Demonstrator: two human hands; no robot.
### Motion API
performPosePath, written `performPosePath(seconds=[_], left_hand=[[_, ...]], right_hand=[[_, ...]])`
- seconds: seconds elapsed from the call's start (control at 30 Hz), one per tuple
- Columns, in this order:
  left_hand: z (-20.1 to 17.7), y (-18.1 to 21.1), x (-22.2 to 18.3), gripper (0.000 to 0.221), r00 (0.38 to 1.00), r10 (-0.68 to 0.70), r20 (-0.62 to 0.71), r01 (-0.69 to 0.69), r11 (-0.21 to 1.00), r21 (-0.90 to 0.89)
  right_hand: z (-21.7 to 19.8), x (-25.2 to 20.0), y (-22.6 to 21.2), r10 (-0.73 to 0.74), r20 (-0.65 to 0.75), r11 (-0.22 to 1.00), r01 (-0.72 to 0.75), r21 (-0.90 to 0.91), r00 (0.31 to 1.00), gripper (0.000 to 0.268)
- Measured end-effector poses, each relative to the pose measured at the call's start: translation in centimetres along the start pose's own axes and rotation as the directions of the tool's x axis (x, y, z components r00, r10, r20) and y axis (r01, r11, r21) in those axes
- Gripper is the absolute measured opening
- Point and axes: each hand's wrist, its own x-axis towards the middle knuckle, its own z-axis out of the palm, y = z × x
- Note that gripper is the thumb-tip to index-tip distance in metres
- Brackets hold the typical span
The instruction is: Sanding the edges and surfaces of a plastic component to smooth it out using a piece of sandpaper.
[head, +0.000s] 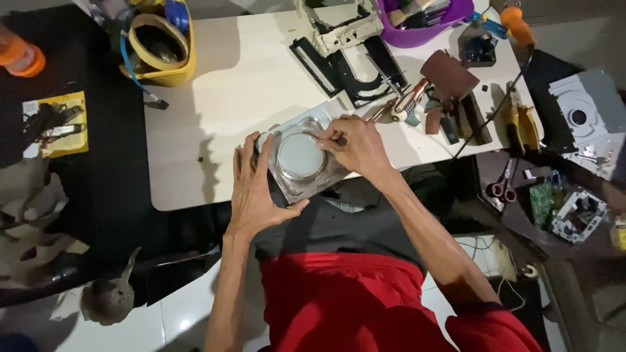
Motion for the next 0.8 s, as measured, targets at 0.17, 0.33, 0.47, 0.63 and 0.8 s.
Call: performPosePath(seconds=[0.17, 0.33, 0.47, 0.63, 0.8], left_hand=[[0.2, 0.2, -0.1, 0.127, 0.999, 0.034, -0.007, -0.034, 0.999, 0.023], [0.2, 0.4, -0.2, 0.131, 1.0, 0.028, 0.002, -0.028, 0.999, 0.022], [0.2, 0.7, -0.7, 0.13, 0.999, 0.033, 0.002, -0.033, 0.999, 0.008], [-0.4, 1.1, -0.6, 0.131, 0.999, 0.002, 0.035, -0.001, 1.0, -0.026], [-0.3, 0.9, -0.7, 0.131, 1.0, -0.001, 0.019, 0.002, 1.0, -0.014]], right_hand=[[1.3, 2.3, 0.0, -0.032, -0.021, 0.999, 0.032, -0.014, 0.999, 0.008], [0.3, -0.4, 0.6, 0.031, 0.04, 0.997, -0.029, -0.066, 0.999, 0.008], [0.8, -0.1, 1.0, -0.023, -0.014, 0.992, 0.021, -0.121, 1.0, 0.008], [0.9, 0.6, -0.3, -0.026, -0.049, 1.0, 0.025, -0.007, 0.998, 0.004], [-0.1, -1.5, 0.3, -0.019, 0.021, 1.0, 0.019, -0.001, 1.0, 0.009]])
